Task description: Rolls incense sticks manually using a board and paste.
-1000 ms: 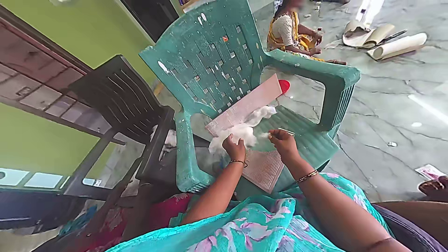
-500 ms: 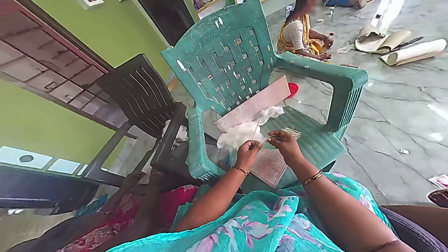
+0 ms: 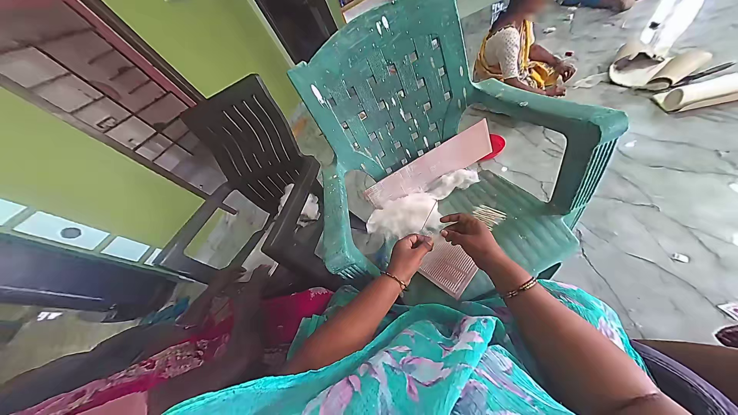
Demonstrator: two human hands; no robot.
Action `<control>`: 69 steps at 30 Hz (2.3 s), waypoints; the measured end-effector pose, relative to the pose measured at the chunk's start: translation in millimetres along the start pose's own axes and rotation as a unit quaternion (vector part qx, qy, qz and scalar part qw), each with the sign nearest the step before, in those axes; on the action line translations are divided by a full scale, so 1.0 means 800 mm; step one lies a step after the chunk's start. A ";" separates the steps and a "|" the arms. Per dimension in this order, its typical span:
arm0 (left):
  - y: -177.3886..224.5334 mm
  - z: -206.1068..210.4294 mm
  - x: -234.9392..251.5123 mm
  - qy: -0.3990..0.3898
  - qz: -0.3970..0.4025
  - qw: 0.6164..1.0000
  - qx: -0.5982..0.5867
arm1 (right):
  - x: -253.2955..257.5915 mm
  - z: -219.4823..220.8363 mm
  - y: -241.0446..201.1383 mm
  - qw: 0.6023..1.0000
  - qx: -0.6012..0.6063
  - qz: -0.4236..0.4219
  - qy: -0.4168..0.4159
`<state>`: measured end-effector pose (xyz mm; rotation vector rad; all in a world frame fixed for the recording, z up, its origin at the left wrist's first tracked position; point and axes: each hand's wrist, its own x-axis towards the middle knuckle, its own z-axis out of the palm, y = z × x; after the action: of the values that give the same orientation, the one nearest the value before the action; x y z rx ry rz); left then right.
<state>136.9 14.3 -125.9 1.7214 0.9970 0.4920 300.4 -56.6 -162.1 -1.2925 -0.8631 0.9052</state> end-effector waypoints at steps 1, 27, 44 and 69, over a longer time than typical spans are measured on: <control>-0.001 -0.001 -0.002 -0.004 -0.002 1.000 0.002 | 0.000 0.000 0.001 1.000 -0.006 0.003 -0.002; -0.066 -0.021 -0.018 -0.076 -0.069 0.962 0.252 | 0.004 0.021 0.027 0.913 -0.405 0.008 -0.039; -0.056 -0.021 -0.018 -0.074 -0.059 0.953 0.288 | 0.002 0.014 0.020 0.901 -0.433 -0.020 0.019; -0.046 0.005 0.037 -0.014 -0.050 0.990 0.129 | 0.012 0.002 0.015 0.960 -0.273 0.056 -0.014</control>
<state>143.1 40.3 -165.1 1.8894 1.1610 0.2818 301.9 -46.4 -173.5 -1.8206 -1.1186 0.8002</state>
